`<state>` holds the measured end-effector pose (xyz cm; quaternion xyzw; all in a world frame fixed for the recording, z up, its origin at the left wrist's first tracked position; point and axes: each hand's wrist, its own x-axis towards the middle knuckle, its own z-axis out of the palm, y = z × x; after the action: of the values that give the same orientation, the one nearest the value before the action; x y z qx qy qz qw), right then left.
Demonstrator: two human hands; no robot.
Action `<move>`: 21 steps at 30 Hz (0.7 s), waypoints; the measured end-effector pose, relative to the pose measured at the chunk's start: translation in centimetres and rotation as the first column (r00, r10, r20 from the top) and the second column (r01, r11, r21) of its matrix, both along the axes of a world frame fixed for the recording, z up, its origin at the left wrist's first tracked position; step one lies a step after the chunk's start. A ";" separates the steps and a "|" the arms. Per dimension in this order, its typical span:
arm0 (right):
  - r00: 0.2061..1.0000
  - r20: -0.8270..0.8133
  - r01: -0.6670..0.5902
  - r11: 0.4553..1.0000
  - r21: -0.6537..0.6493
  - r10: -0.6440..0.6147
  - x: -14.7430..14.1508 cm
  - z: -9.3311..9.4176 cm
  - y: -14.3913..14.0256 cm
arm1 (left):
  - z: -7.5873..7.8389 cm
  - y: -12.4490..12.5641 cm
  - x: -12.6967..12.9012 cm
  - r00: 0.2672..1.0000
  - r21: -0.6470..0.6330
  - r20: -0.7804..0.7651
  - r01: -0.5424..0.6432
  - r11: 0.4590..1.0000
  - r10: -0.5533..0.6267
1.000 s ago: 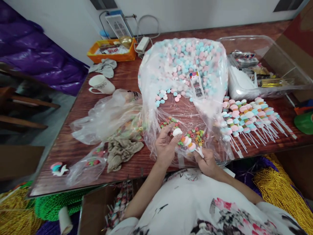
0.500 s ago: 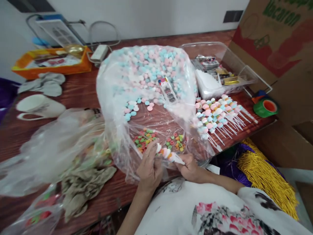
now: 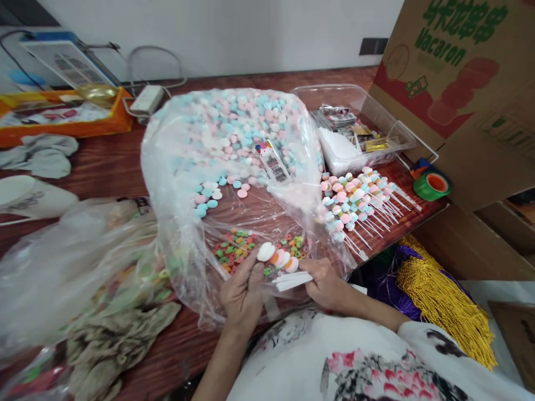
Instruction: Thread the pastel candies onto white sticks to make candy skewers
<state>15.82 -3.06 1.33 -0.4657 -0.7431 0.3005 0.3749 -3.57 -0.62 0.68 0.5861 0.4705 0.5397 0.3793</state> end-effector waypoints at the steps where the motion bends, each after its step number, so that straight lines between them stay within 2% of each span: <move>1: 0.999 0.032 0.005 1.000 -0.003 -0.005 0.3 0.0 -0.1 | 0.2 0.1 0.1 0.998 0.030 -0.056 -0.015 0.999 0.016; 4: 0.995 0.036 0.098 0.995 0.018 -0.098 1.9 0.1 -0.1 | 0.6 0.2 0.5 0.993 0.057 -0.118 0.019 0.998 -0.012; 6: 0.968 0.013 0.248 0.967 0.064 -0.249 4.2 0.4 0.4 | 0.5 0.3 0.3 0.994 0.030 -0.089 0.060 0.998 -0.057; 8: 0.903 0.055 0.418 0.900 0.127 -0.427 7.3 0.9 1.6 | 0.0 0.4 -0.5 0.994 0.007 -0.099 0.055 0.998 -0.054; 10: 0.792 0.190 0.534 0.809 0.247 -0.580 10.7 1.2 3.2 | -0.7 0.3 -1.5 0.988 -0.007 -0.154 0.020 1.000 -0.021; 11: 0.737 0.258 0.558 0.778 0.289 -0.625 12.2 1.3 4.0 | -1.1 0.2 -2.0 0.984 -0.010 -0.179 -0.001 1.000 -0.001; 14: 0.663 0.414 0.503 0.781 0.371 -0.624 14.9 1.2 5.6 | -2.0 -0.5 -3.3 0.976 0.012 -0.207 -0.066 0.998 0.067; 15: 0.660 0.395 0.496 0.766 0.409 -0.639 15.1 1.1 5.6 | -2.1 -0.8 -3.6 0.973 0.029 -0.210 -0.087 0.996 0.091; 16: 0.656 0.332 0.519 0.724 0.454 -0.678 14.9 1.2 5.4 | -2.1 -1.1 -3.9 0.970 0.045 -0.212 -0.108 0.993 0.116; 18: 0.645 0.138 0.609 0.614 0.502 -0.752 13.8 1.4 4.3 | -2.0 -1.7 -4.3 0.962 0.072 -0.217 -0.152 0.986 0.164; 20: 0.613 -0.119 0.742 0.518 0.427 -0.781 11.8 1.7 2.8 | -1.7 -2.0 -4.5 0.952 0.091 -0.226 -0.190 0.978 0.206; 21: 0.613 -0.234 0.780 0.532 0.329 -0.755 10.6 1.6 2.0 | -1.5 -2.1 -4.4 0.948 0.100 -0.237 -0.194 0.976 0.213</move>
<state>26.38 -1.08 2.98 -0.6475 -0.4953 -0.0386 0.5779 -7.97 -2.73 -0.82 0.6110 0.5511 0.5163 0.2376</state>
